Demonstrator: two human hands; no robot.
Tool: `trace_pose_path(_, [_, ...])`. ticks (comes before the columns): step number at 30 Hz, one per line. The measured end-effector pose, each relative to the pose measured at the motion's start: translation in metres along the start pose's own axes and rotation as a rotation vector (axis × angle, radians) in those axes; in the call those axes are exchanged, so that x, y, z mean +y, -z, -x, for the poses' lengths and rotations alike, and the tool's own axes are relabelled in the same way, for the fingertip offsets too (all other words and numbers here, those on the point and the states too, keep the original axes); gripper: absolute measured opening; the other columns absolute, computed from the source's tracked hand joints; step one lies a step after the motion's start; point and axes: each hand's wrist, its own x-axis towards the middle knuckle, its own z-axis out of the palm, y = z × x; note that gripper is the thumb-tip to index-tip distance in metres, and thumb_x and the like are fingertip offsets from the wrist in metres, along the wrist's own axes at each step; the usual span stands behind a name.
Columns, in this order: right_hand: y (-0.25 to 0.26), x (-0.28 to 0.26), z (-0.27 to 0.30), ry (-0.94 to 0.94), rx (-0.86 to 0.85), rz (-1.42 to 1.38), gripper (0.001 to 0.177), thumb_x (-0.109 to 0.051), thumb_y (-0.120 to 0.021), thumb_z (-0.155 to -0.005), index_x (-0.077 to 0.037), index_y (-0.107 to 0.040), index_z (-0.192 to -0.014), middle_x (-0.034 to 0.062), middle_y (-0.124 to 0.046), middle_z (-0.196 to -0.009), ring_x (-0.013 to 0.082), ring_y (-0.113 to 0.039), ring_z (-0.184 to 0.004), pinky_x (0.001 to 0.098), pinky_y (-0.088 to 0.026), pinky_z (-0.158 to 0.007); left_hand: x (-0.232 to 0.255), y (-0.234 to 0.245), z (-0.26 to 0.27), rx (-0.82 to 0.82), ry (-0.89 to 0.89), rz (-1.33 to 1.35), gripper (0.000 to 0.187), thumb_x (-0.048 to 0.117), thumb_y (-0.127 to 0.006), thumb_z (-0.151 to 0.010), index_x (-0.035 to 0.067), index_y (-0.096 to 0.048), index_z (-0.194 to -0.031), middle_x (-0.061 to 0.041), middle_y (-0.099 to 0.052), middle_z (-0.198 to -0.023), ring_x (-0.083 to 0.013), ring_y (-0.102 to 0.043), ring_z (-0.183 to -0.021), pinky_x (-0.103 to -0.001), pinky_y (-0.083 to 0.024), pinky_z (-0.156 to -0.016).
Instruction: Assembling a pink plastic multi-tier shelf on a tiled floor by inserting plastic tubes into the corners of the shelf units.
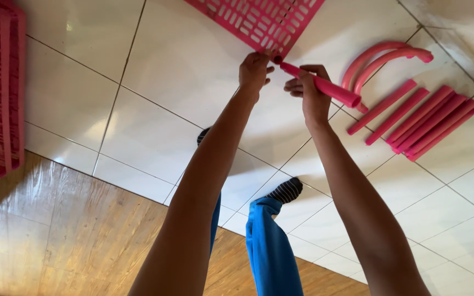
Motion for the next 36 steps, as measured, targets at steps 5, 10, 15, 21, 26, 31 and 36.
trace_pose_path(5, [0.008,-0.011,0.011,0.024,-0.006,0.005,0.024,-0.021,-0.056,-0.103,-0.003,-0.059,-0.119,0.0110,-0.076,-0.086,0.0189,-0.077,-0.077,0.0286,-0.059,-0.071,0.000,-0.006,0.019,0.021,0.024,-0.051,0.045,0.050,-0.067,-0.092,0.012,-0.068,-0.115,0.000,-0.075,-0.105,-0.0136,-0.074,-0.091,-0.034,-0.058,-0.070])
trace_pose_path(10, [0.004,-0.017,0.010,0.039,-0.018,0.055,0.023,-0.021,-0.056,-0.104,-0.003,-0.061,-0.117,0.0094,-0.076,-0.086,0.0169,-0.077,-0.078,0.0284,-0.060,-0.072,0.009,-0.008,0.029,0.051,0.055,-0.097,0.045,0.051,-0.065,-0.090,0.015,-0.067,-0.117,0.002,-0.076,-0.106,-0.0131,-0.074,-0.089,-0.034,-0.058,-0.071])
trace_pose_path(15, [-0.004,-0.017,0.013,0.135,-0.066,0.225,0.019,-0.018,-0.060,-0.106,-0.003,-0.064,-0.117,0.0063,-0.075,-0.085,0.0135,-0.074,-0.076,0.0255,-0.057,-0.069,-0.002,-0.008,0.028,-0.007,0.038,-0.080,0.046,0.052,-0.068,-0.088,0.013,-0.071,-0.113,0.001,-0.077,-0.106,-0.0144,-0.075,-0.088,-0.035,-0.057,-0.071])
trace_pose_path(21, [-0.002,-0.008,0.015,0.475,-0.107,0.488,0.016,-0.009,-0.063,-0.104,-0.001,-0.065,-0.118,0.0085,-0.075,-0.086,0.0155,-0.074,-0.076,0.0288,-0.057,-0.068,-0.003,-0.008,0.030,-0.016,0.018,-0.079,0.044,0.051,-0.069,-0.088,0.012,-0.072,-0.107,0.001,-0.079,-0.104,-0.0139,-0.075,-0.087,-0.034,-0.056,-0.069])
trace_pose_path(26, [-0.014,-0.028,0.022,0.525,-0.064,0.651,0.013,-0.009,-0.067,-0.102,-0.003,-0.066,-0.114,0.0114,-0.071,-0.078,0.0203,-0.070,-0.064,0.0316,-0.053,-0.060,-0.004,-0.008,0.027,-0.015,0.012,-0.091,0.043,0.050,-0.069,-0.089,0.011,-0.072,-0.105,0.001,-0.079,-0.104,-0.0140,-0.075,-0.085,-0.033,-0.056,-0.068])
trace_pose_path(31, [-0.021,-0.026,0.019,0.542,-0.085,0.685,0.009,-0.009,-0.067,-0.102,-0.003,-0.062,-0.106,0.0117,-0.069,-0.074,0.0246,-0.067,-0.060,0.0339,-0.051,-0.056,-0.009,-0.006,0.023,-0.027,0.010,-0.096,0.039,0.047,-0.068,-0.089,0.012,-0.073,-0.106,0.001,-0.079,-0.106,-0.0140,-0.076,-0.085,-0.033,-0.057,-0.068])
trace_pose_path(36, [-0.028,-0.032,0.011,0.484,-0.081,0.666,0.007,-0.010,-0.063,-0.104,-0.004,-0.061,-0.105,0.0109,-0.069,-0.073,0.0254,-0.069,-0.062,0.0346,-0.053,-0.057,-0.003,-0.004,0.029,-0.031,0.036,-0.090,0.036,0.044,-0.068,-0.092,0.012,-0.071,-0.109,0.001,-0.078,-0.106,-0.0141,-0.076,-0.088,-0.034,-0.057,-0.070])
